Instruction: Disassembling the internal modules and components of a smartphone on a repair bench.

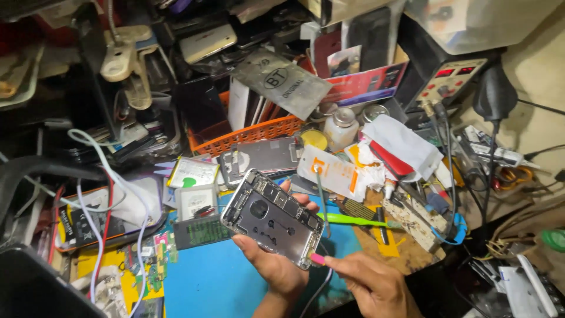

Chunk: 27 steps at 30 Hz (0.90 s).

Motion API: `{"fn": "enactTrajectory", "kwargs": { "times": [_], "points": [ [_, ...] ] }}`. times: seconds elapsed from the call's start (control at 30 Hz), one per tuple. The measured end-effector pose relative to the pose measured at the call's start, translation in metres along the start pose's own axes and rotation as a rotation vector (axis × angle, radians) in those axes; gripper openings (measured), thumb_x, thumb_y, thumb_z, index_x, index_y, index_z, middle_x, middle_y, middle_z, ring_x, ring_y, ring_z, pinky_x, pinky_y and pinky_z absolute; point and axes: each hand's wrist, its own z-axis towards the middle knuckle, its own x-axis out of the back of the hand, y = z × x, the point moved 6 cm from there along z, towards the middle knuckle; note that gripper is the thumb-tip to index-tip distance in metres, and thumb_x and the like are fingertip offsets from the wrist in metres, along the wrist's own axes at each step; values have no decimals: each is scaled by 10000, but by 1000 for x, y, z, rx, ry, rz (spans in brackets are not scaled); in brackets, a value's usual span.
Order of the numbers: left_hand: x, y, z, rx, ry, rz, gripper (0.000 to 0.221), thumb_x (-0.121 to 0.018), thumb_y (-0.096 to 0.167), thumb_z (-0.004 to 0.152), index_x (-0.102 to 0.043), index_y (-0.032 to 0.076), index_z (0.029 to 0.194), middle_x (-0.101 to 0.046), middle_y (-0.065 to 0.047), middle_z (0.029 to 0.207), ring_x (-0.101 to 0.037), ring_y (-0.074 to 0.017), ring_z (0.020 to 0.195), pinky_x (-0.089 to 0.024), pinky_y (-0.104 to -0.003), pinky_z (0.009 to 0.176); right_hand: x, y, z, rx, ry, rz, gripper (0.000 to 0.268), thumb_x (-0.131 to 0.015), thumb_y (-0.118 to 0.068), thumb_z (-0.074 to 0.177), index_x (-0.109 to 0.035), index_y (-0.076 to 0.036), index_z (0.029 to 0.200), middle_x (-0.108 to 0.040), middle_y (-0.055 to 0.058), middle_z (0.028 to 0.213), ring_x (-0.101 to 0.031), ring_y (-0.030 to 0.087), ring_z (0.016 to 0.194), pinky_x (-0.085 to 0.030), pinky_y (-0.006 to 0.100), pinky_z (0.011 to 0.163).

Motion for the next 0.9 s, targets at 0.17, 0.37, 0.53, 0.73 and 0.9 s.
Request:
{"fn": "enactTrajectory", "kwargs": {
  "times": [0.17, 0.37, 0.53, 0.73, 0.9],
  "points": [
    [-16, -38, -9, 104, -50, -86, 1032, -504, 744, 871, -475, -123, 1429, -687, -251, 1125, -670, -337, 1016, -540, -456, 966, 33, 3, -5, 38, 32, -116, 362, -660, -24, 898, -768, -206, 1192, -746, 8, 955, -731, 142, 797, -567, 239, 725],
    [-17, -65, -10, 182, 17, -81, 1047, -480, 770, 857, -492, -108, 1426, -704, -246, 1091, -686, -337, 977, -553, -453, 940, 54, 10, -13, 107, 95, -241, 349, -658, -49, 918, -761, -217, 1206, -704, -6, 867, -664, 166, 707, -536, 288, 652],
    [-11, -74, -11, 245, 57, -98, 1054, -441, 796, 859, -493, -91, 1426, -699, -252, 1109, -676, -334, 978, -542, -459, 945, 60, 27, -18, 104, 135, -290, 345, -706, -61, 902, -745, -204, 1213, -734, -21, 899, -686, 143, 746, -540, 291, 664],
    [-11, -75, -8, 244, 87, -84, 1035, -404, 802, 872, -522, -80, 1401, -698, -266, 1087, -677, -346, 947, -543, -488, 933, 68, 49, -25, 48, 169, -458, 645, -594, 106, 859, -656, -336, 1325, -738, -31, 968, -613, 97, 558, -554, 195, 423],
    [-23, -56, -7, 158, 52, 9, 1069, -345, 803, 876, -495, -88, 1447, -715, -258, 1127, -681, -388, 1049, -532, -521, 969, 44, 90, -38, -796, 205, 193, 542, -644, -527, 763, -875, -148, 1075, -811, 41, 789, -679, 148, 576, -534, 300, 515]
  ]
}}
